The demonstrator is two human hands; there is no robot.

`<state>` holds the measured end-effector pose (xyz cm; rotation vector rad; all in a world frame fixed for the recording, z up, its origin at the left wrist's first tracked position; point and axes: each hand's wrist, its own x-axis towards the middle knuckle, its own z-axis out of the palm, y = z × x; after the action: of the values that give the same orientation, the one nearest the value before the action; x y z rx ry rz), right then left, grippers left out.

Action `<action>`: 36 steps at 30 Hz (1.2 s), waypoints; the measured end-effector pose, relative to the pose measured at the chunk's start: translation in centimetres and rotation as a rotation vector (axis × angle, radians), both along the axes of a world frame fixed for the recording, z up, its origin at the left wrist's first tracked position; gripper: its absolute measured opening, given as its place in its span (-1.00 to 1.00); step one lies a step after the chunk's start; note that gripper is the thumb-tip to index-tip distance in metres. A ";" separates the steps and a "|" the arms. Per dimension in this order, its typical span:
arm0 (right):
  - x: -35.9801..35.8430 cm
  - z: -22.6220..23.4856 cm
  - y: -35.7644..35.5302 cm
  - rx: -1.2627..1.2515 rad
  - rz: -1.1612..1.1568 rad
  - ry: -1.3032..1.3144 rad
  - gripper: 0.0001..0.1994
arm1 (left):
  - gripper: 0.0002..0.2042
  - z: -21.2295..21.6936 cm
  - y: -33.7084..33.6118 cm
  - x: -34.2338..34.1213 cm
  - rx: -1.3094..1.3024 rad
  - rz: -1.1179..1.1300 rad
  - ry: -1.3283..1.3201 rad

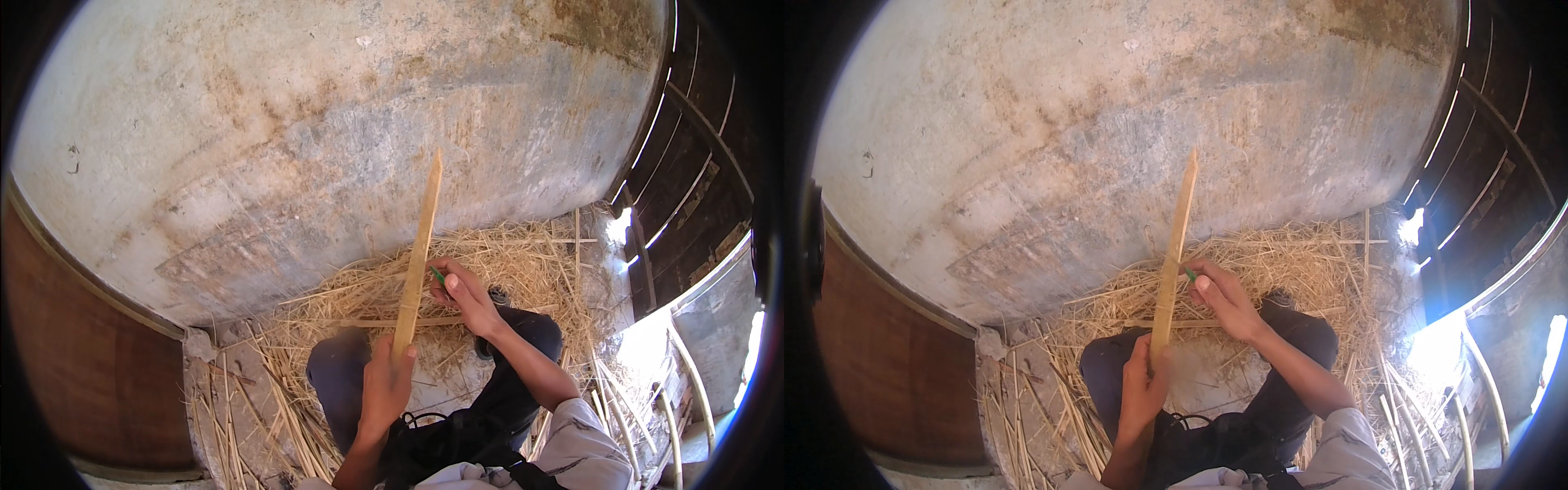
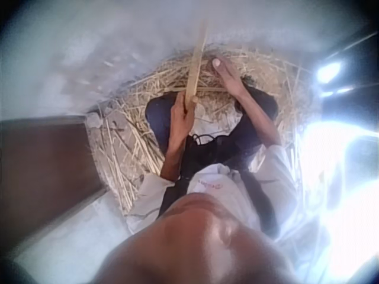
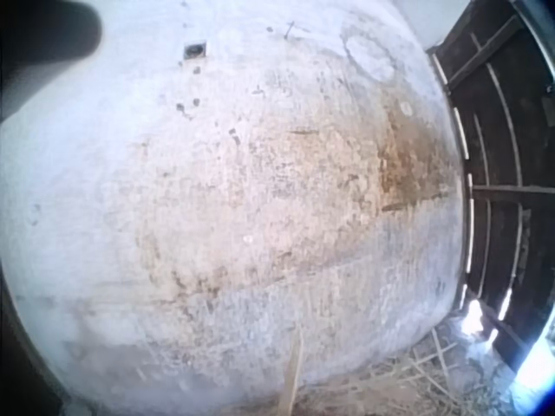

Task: The person shaves a long bamboo stick using a small utility knife, working their way down the length of the wood while seated.

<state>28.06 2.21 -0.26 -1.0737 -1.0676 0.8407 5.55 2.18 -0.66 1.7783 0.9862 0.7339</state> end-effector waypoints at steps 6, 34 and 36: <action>1.7 -1.2 -1.1 0.323 -0.129 -0.802 -0.64 | -0.72 0.6 -0.5 0.2 0.069 0.055 -0.040; 7.3 1.8 -0.2 0.055 -0.800 -0.659 -0.72 | -0.70 0.4 -3.4 -4.0 -0.562 -0.134 -0.359; 6.6 1.0 -0.6 0.078 -0.722 -0.574 -0.70 | -0.69 -0.2 -2.5 -3.6 -0.502 -0.034 -0.403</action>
<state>34.70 1.63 0.77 -1.5415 -1.0428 -0.1005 1.94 -0.30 -0.83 1.1534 0.7777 0.7117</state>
